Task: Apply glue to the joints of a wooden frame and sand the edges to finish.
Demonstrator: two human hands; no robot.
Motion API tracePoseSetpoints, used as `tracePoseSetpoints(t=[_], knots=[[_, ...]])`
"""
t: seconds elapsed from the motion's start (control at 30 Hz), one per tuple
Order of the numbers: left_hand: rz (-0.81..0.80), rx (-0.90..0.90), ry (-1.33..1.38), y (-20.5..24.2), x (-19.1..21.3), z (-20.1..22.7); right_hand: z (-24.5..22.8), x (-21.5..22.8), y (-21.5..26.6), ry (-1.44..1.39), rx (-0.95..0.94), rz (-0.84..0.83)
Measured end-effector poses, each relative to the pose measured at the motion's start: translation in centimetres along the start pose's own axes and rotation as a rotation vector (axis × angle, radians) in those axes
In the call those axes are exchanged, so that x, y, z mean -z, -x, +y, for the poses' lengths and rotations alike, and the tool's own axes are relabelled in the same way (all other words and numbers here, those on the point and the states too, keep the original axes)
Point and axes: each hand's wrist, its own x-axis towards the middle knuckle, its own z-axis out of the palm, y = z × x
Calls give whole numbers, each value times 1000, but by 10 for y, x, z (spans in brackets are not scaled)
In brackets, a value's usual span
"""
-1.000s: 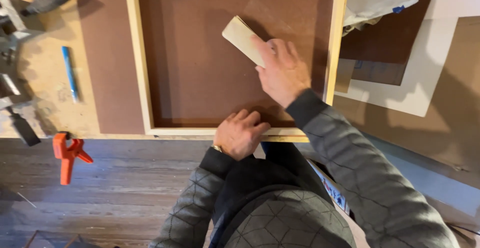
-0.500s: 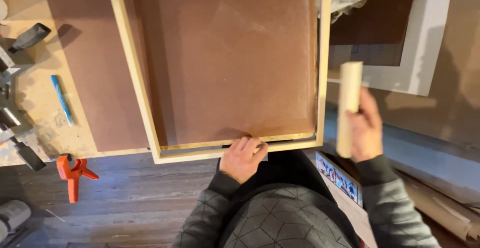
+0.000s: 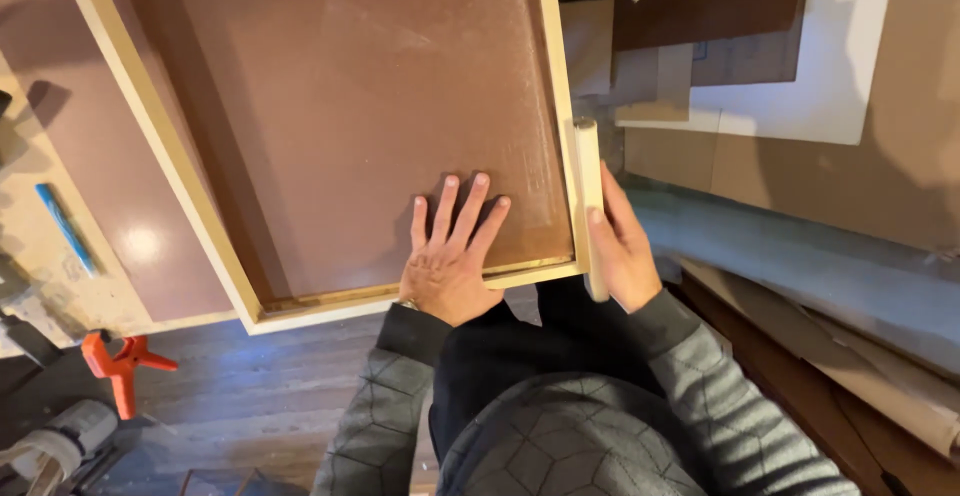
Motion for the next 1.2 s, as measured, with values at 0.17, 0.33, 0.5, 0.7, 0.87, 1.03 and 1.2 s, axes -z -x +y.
tracePoseSetpoints(t=[0.17, 0.33, 0.5, 0.7, 0.87, 1.03, 1.2], knots=[[-50, -35, -10, -3, -7, -10, 14, 2, 4, 56, -16, 26], [-56, -40, 20, 1, -10, -10, -77, -30, -128, 24, 174, 29], [-90, -29, -18, 4, -11, -12, -26, -13, -16, 155, 195, -12], [-91, -47, 43, 3, -13, -8, -36, -14, -70, 287, 222, 79], [-38, -43, 45, 4, -13, -14, -52, -26, -48, 331, 354, 58], [-25, -34, -12, 2, -14, -15, -24, -14, 35, 793, 315, 113], [-6, -46, -14, 0, -9, -11, -70, -33, -73, 869, 535, 161]])
